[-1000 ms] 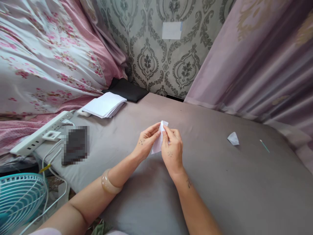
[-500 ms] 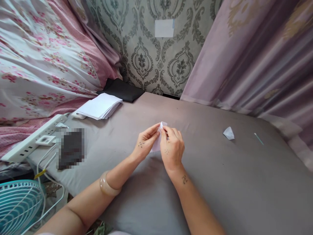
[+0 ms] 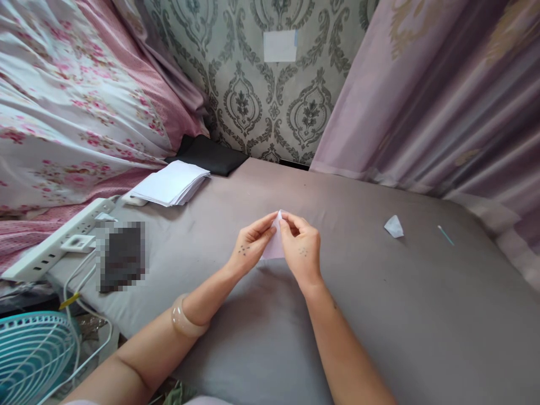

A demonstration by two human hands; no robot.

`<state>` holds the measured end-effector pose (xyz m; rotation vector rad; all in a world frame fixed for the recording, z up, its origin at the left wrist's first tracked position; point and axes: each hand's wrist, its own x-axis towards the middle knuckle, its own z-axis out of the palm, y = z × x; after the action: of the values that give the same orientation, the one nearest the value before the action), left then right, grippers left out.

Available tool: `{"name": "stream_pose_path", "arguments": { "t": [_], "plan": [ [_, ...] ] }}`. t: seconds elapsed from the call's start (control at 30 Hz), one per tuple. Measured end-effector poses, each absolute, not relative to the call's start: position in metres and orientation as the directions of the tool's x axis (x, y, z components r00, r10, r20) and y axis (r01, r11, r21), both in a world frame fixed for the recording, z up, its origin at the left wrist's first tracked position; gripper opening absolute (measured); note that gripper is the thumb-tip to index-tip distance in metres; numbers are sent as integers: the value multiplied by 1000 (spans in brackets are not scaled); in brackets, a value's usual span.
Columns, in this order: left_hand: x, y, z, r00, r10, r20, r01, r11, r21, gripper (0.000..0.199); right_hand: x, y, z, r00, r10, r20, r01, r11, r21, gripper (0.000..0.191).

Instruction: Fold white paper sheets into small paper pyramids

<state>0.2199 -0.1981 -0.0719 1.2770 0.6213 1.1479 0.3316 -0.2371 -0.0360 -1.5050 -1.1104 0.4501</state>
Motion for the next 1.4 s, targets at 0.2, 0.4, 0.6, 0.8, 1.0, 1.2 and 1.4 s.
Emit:
{"name": "stream_pose_path", "arguments": {
  "t": [0.2, 0.4, 0.6, 0.8, 1.0, 1.2, 1.4],
  "plan": [
    [220, -199, -66, 375, 898, 231, -355, -91, 930, 37, 332, -234, -34, 518, 832, 198, 218, 96, -971, 30],
    [217, -202, -55, 414, 905, 103, -466, 113, 878, 36, 330, -235, -31, 516, 853, 84, 62, 61, -996, 30],
    [211, -198, -47, 377, 926, -31, -457, 215, 863, 27, 327, -238, -33, 438, 885, 158, 231, 59, -971, 29],
    [209, -199, -42, 332, 941, -70, -439, 220, 871, 26, 315, -245, -31, 368, 850, 377, 599, 94, -795, 24],
    [207, -202, -35, 261, 965, 12, -429, 105, 897, 21, 310, -251, -24, 401, 829, 390, 646, 46, -762, 24],
    [204, -197, -34, 203, 979, 21, -426, 69, 902, 20, 309, -251, -23, 435, 866, 246, 480, 8, -877, 27],
    [198, -187, -36, 297, 954, -39, -492, 188, 850, 30, 316, -248, -24, 398, 904, 156, 348, 8, -937, 28]
  ]
}}
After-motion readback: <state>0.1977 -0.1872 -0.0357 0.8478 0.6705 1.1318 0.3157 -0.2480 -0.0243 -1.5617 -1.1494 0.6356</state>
